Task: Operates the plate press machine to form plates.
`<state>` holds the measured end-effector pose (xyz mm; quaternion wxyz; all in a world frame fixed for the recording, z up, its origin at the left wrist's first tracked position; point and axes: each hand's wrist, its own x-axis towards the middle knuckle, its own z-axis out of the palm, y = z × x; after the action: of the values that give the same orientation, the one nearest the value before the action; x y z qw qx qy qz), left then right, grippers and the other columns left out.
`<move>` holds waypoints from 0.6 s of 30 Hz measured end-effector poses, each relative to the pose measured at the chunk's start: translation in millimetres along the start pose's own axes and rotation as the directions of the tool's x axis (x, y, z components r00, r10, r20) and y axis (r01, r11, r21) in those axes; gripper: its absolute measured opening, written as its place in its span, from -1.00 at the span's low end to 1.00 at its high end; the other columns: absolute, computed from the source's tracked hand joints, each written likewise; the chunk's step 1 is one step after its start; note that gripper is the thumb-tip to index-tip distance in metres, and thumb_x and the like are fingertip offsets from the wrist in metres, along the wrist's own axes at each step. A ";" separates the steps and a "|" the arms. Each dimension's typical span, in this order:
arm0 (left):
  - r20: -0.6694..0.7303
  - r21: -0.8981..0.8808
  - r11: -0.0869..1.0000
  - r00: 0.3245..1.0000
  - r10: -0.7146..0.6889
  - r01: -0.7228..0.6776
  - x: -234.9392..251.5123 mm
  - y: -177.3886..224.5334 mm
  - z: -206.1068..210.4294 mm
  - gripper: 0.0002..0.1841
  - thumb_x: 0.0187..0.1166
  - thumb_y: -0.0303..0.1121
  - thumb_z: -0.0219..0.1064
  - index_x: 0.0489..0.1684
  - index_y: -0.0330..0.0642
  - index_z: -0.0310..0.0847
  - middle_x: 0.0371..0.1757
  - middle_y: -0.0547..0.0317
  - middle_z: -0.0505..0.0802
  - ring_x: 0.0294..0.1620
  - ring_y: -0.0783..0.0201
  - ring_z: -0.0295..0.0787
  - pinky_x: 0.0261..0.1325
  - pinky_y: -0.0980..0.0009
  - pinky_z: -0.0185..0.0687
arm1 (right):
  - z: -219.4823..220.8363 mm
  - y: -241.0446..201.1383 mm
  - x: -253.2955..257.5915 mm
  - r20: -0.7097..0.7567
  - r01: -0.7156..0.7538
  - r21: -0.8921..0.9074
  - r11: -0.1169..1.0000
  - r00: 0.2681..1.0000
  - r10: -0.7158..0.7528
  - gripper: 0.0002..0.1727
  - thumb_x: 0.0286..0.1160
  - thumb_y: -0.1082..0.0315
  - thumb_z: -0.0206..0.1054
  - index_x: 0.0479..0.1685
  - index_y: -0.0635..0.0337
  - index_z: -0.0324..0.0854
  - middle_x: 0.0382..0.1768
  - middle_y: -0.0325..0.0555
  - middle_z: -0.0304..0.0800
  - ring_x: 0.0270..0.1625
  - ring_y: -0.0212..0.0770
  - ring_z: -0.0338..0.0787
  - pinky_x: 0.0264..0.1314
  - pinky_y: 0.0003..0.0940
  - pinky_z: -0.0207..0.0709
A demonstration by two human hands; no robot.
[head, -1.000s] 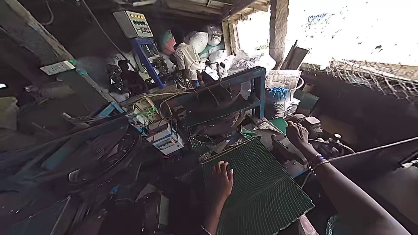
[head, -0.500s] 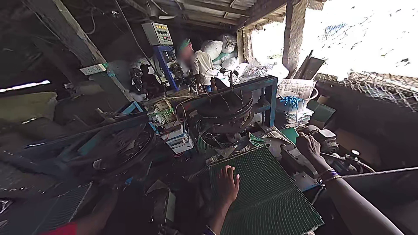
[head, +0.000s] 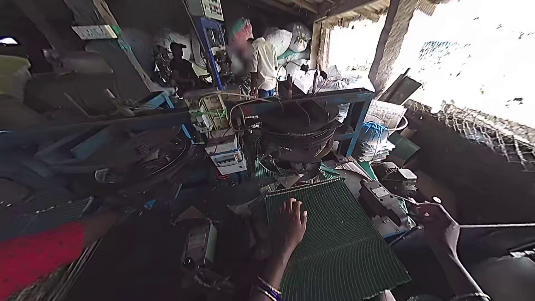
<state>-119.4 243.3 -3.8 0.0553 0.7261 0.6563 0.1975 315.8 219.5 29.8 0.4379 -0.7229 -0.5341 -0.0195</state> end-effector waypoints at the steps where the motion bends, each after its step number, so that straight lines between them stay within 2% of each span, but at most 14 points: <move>1: -0.003 -0.005 1.000 1.000 0.003 -0.004 1.5 0.3 -2.0 -0.50 0.69 0.06 0.11 0.44 0.05 0.65 0.55 0.07 0.62 0.56 -0.04 0.49 0.57 -0.10 0.34 | 1.5 -0.4 2.1 -0.005 -0.002 0.003 1.000 1.000 0.002 -0.72 0.72 0.50 0.08 0.02 0.34 0.75 0.03 0.25 0.85 0.14 0.26 0.83 0.24 0.41 0.57; 6: 0.014 -0.052 0.999 1.000 0.009 -0.009 1.7 2.3 -4.8 -0.51 0.71 0.03 0.12 0.47 0.02 0.64 0.57 0.03 0.61 0.58 -0.07 0.48 0.58 -0.11 0.33 | -1.3 -3.2 4.8 -0.001 -0.022 0.059 0.998 1.000 0.022 -0.68 0.77 0.46 0.03 0.03 0.38 0.73 0.01 0.27 0.85 0.12 0.25 0.84 0.26 0.39 0.56; 10: -0.019 -0.270 0.963 1.000 -0.019 0.013 0.1 -7.2 -6.1 -0.52 0.69 0.03 0.18 0.39 -0.03 0.71 0.52 0.02 0.65 0.59 -0.08 0.46 0.62 -0.16 0.24 | -6.8 -16.0 -0.1 0.042 -0.079 0.069 0.995 0.996 0.076 -0.66 0.77 0.44 0.00 0.10 0.44 0.69 0.02 0.39 0.81 0.15 0.36 0.79 0.28 0.45 0.49; 12: -0.059 -0.492 0.870 0.997 -0.054 0.018 9.7 -12.8 -14.5 -0.52 0.68 -0.02 0.22 0.37 -0.16 0.70 0.43 -0.05 0.72 0.53 -0.04 0.56 0.62 -0.08 0.35 | -9.5 -17.4 2.1 0.056 -0.086 0.068 0.994 0.995 0.082 -0.70 0.73 0.46 0.08 0.13 0.42 0.69 0.02 0.40 0.81 0.13 0.39 0.79 0.26 0.48 0.49; 14: -0.117 -0.734 0.679 0.986 -0.117 -0.006 36.5 -15.9 -35.4 -0.50 0.70 -0.15 0.27 0.40 -0.40 0.58 0.37 -0.23 0.74 0.42 -0.02 0.67 0.53 0.05 0.53 | -7.0 -20.7 14.9 0.062 -0.034 0.048 0.998 0.998 0.031 -0.74 0.71 0.46 0.15 0.13 0.37 0.70 -0.03 0.38 0.82 0.07 0.43 0.80 0.15 0.53 0.50; 15: -0.139 -0.795 0.607 0.975 -0.173 -0.006 55.5 -13.8 -56.7 -0.49 0.72 -0.16 0.26 0.42 -0.44 0.52 0.32 -0.25 0.75 0.33 0.00 0.73 0.44 0.08 0.62 | -0.9 -26.0 28.3 0.063 0.016 -0.002 1.000 0.998 -0.016 -0.73 0.72 0.44 0.14 0.14 0.31 0.72 -0.02 0.32 0.85 0.06 0.40 0.82 0.12 0.53 0.54; 16: -0.139 -0.823 0.568 0.963 -0.231 0.018 75.5 -9.4 -85.9 -0.45 0.76 -0.10 0.21 0.47 -0.43 0.46 0.29 -0.25 0.76 0.24 0.01 0.78 0.33 0.08 0.70 | 3.0 -42.3 41.7 0.073 0.068 -0.084 0.994 0.995 -0.062 -0.69 0.73 0.43 0.10 0.18 0.29 0.73 0.06 0.32 0.84 0.14 0.39 0.80 0.17 0.50 0.54; 17: -0.124 -0.843 0.534 0.947 -0.296 0.056 96.2 -3.6 -115.2 -0.41 0.80 -0.03 0.14 0.52 -0.42 0.41 0.25 -0.25 0.77 0.11 0.01 0.82 0.16 0.06 0.74 | -4.1 -74.6 49.0 0.137 0.086 -0.187 0.979 0.989 -0.061 -0.62 0.77 0.44 0.01 0.32 0.29 0.70 0.25 0.34 0.77 0.32 0.39 0.72 0.33 0.42 0.47; 18: -0.093 -0.864 0.493 0.929 -0.359 0.104 115.5 2.7 -141.3 -0.36 0.82 0.05 0.06 0.53 -0.42 0.37 0.19 -0.24 0.78 -0.03 0.02 0.83 0.01 0.07 0.77 | -30.2 -120.5 53.3 0.376 0.081 -0.351 0.933 0.924 0.061 -0.48 0.84 0.39 -0.18 0.68 0.18 0.41 0.62 0.25 0.48 0.67 0.27 0.44 0.65 0.26 0.23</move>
<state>-160.7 330.3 151.3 0.3396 0.4784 0.5703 0.5750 256.8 245.6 148.7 0.1858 -0.7779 -0.5999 0.0218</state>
